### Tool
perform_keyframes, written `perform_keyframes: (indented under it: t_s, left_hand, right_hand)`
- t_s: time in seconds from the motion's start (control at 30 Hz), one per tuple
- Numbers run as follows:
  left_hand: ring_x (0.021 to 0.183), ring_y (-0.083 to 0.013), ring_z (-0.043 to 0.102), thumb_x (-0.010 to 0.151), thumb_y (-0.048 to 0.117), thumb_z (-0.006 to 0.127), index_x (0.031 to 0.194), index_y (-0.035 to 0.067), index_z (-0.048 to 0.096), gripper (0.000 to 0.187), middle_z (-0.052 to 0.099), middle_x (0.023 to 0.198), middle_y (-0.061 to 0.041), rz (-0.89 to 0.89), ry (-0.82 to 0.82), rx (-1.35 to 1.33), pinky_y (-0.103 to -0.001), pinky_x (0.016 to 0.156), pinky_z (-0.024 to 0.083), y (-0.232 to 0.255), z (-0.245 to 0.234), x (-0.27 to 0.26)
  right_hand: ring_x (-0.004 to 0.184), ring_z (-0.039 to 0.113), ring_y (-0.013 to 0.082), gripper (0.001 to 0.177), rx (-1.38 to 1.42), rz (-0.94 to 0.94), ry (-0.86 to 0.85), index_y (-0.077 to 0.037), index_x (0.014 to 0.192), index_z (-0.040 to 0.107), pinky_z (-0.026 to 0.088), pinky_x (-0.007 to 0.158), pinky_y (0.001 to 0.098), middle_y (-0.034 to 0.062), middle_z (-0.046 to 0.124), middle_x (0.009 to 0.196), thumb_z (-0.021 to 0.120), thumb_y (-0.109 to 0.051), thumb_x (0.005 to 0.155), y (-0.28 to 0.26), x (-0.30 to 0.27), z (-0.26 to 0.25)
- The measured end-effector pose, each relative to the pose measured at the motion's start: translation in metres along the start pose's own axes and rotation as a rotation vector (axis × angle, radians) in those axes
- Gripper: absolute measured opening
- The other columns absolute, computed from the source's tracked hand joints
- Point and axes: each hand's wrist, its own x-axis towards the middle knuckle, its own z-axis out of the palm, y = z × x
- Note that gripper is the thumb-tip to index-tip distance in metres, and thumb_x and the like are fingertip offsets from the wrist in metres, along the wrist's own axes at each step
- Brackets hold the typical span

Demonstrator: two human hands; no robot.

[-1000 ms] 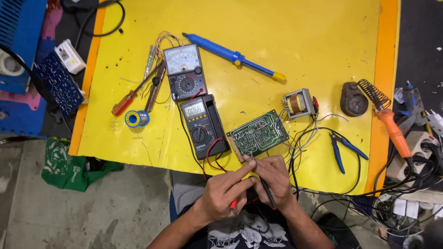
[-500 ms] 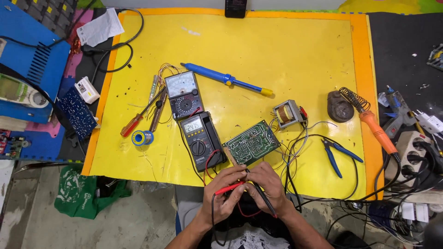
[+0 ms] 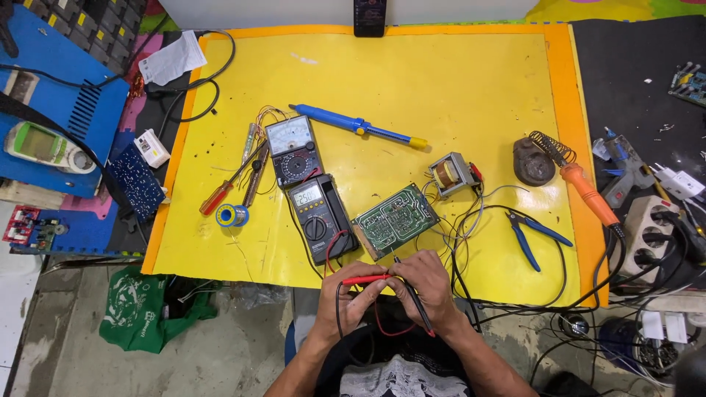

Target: The person uses a digital multimeter to test various points on a green circuit board. They hold the red and black probes against different components on the board while observing the readings on the multimeter's display.

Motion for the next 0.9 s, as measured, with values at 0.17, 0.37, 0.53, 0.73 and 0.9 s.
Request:
perform_keyframes:
  t_s: [0.17, 0.37, 0.53, 0.73, 0.9]
  left_hand:
    - [0.090, -0.0246, 0.075, 0.094, 0.015, 0.073, 0.105, 0.001, 0.077, 0.018, 0.078, 0.101, -0.014, -0.032, -0.011, 0.000, -0.033, 0.082, 0.062, 0.004, 0.001, -0.004]
    - [0.082, -0.0269, 0.081, 0.094, 0.018, 0.071, 0.109, -0.005, 0.072, 0.027, 0.079, 0.096, -0.019, -0.206, 0.158, -0.157, -0.033, 0.075, 0.069, -0.001, 0.001, -0.005]
    - [0.090, -0.0270, 0.075, 0.098, 0.008, 0.069, 0.110, -0.006, 0.073, 0.019, 0.078, 0.097, -0.023, -0.160, 0.393, -0.210, -0.039, 0.080, 0.062, -0.017, 0.010, -0.002]
    - [0.123, -0.0359, 0.063, 0.098, 0.008, 0.070, 0.111, -0.001, 0.074, 0.016, 0.067, 0.129, -0.025, -0.123, 0.470, -0.155, -0.044, 0.092, 0.060, -0.019, 0.020, -0.001]
    - [0.133, -0.0461, 0.052, 0.101, 0.009, 0.067, 0.113, -0.001, 0.073, 0.016, 0.058, 0.141, -0.026, -0.135, 0.456, -0.112, -0.055, 0.106, 0.050, -0.022, 0.025, 0.000]
  right_hand:
    - [0.079, 0.061, 0.0244, 0.019, -0.020, 0.015, -0.025, -0.004, 0.099, 0.068, 0.042, 0.072, 0.0378, 0.0093, 0.072, 0.090, 0.069, -0.023, 0.097, 0.001, -0.008, -0.002]
    - [0.107, 0.068, 0.0250, 0.027, -0.142, 0.105, 0.074, -0.004, 0.119, 0.066, 0.048, 0.092, 0.0394, 0.0119, 0.074, 0.122, 0.071, -0.018, 0.097, 0.025, -0.016, 0.004]
    - [0.109, 0.067, 0.0373, 0.027, -0.309, 0.176, 0.221, 0.001, 0.122, 0.067, 0.050, 0.092, 0.0460, 0.0176, 0.072, 0.117, 0.071, -0.015, 0.100, 0.025, 0.009, -0.018]
    - [0.112, 0.067, 0.0360, 0.032, -0.406, 0.295, 0.123, -0.003, 0.128, 0.064, 0.046, 0.099, 0.0487, 0.0159, 0.072, 0.120, 0.070, -0.022, 0.103, 0.035, 0.003, -0.017]
    - [0.109, 0.067, 0.0343, 0.031, -0.406, 0.332, 0.074, -0.004, 0.127, 0.065, 0.045, 0.099, 0.0484, 0.0146, 0.073, 0.119, 0.070, -0.022, 0.103, 0.038, 0.004, -0.020]
